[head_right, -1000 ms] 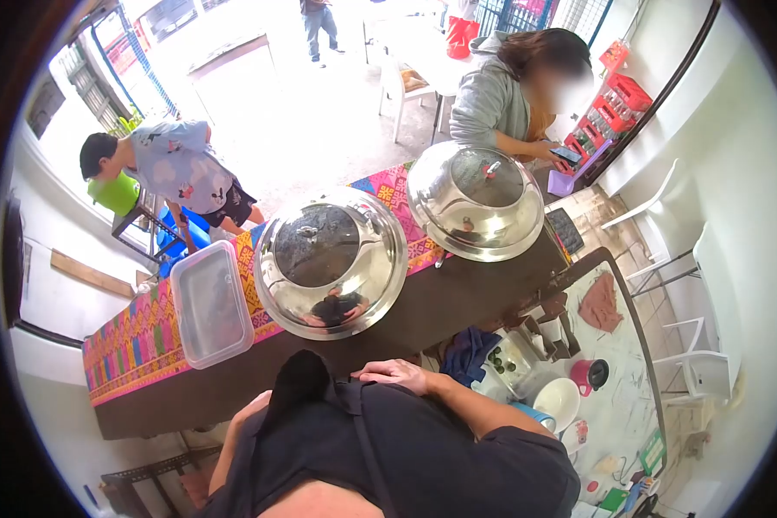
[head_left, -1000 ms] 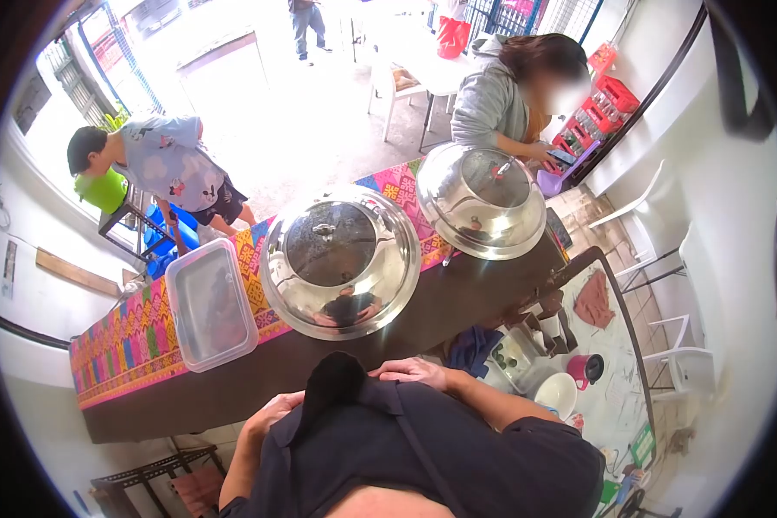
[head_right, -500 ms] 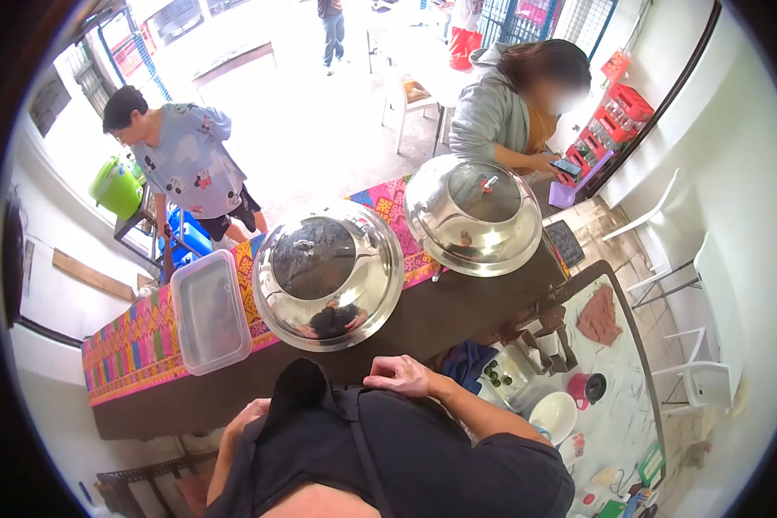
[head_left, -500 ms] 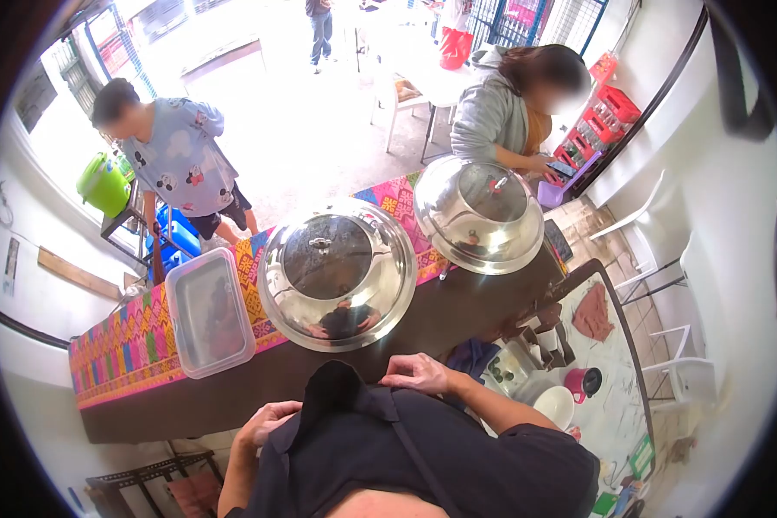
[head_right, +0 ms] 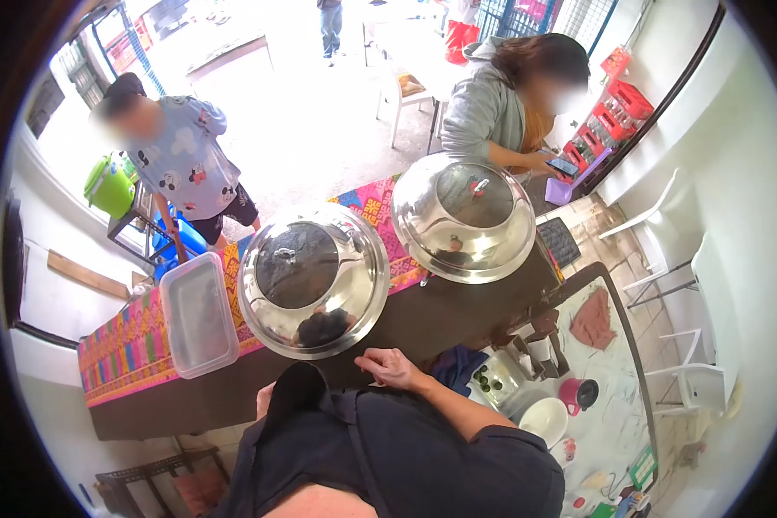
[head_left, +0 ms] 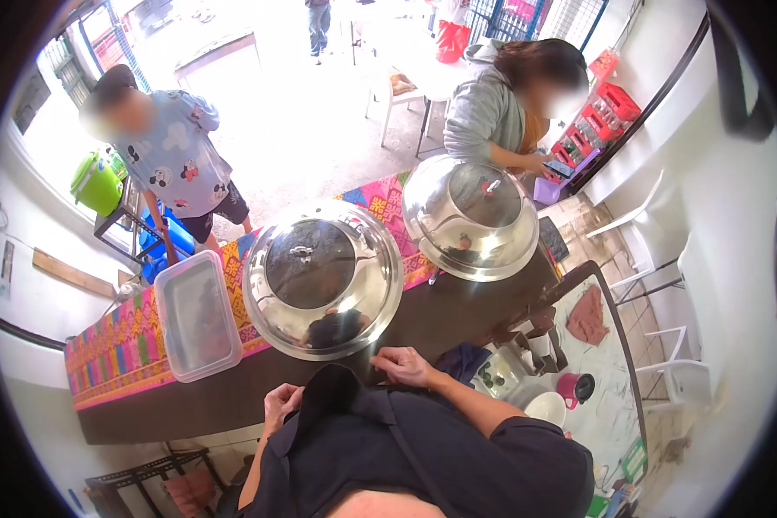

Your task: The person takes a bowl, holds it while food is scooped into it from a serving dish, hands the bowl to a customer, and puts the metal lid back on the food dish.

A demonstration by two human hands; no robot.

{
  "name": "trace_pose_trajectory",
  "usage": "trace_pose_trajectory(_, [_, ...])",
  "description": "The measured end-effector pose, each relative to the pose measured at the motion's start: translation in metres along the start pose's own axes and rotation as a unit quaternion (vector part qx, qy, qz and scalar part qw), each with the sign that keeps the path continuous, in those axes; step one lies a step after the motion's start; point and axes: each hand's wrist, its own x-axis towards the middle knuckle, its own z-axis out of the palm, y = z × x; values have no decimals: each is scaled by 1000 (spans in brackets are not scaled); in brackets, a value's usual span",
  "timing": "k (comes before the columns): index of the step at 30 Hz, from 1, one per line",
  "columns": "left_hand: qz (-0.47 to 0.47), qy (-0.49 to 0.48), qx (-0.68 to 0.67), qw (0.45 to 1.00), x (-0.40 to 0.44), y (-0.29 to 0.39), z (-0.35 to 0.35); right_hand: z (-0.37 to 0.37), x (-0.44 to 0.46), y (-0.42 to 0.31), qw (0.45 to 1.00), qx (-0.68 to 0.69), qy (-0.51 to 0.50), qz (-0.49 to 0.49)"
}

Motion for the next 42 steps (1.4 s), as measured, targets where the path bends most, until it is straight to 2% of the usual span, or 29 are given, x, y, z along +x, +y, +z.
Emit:
trace_pose_trajectory(2, [-2,47,131,990,8,-28,5,-1,9,23,1000,13,-16,7])
trace_pose_trajectory(3, [-3,49,131,990,11,-39,8,-1,13,36,1000,-9,-9,12])
trace_pose_trajectory(6, [23,86,90,992,15,-40,17,-2,19,53,1000,-13,1,8])
trace_pose_trajectory(8, [-80,87,-9,993,10,-8,20,-1,20,54,1000,5,3,2])
trace_pose_trajectory(12, [-92,77,14,993,11,-6,20,-4,20,48,1000,2,-9,13])
trace_pose_trajectory(18, [-110,69,-42,991,15,-16,19,-8,23,49,1000,-5,-23,12])
trace_pose_trajectory(26, [-117,73,-16,990,15,-6,19,-7,22,52,999,-22,-37,25])
trace_pose_trajectory(28, [-162,60,-98,980,20,-38,14,-3,22,53,1000,-11,-1,17])
trace_pose_trajectory(31, [-181,54,-161,969,18,-46,6,2,22,57,1000,3,16,-4])
trace_pose_trajectory(32, [-171,40,-151,973,17,-39,5,6,24,63,998,-10,44,-45])
trace_pose_trajectory(34, [-154,6,-141,978,15,-34,-1,13,26,72,995,66,58,-39])
trace_pose_trajectory(36, [-147,-22,-139,979,17,-37,-10,18,25,69,991,-1,102,-84])
trace_pose_trajectory(39, [-8,-19,-56,998,14,-21,-38,40,22,60,988,3,130,-83])
trace_pose_trajectory(42, [63,36,-94,993,6,-15,-87,74,17,31,984,25,147,-96])
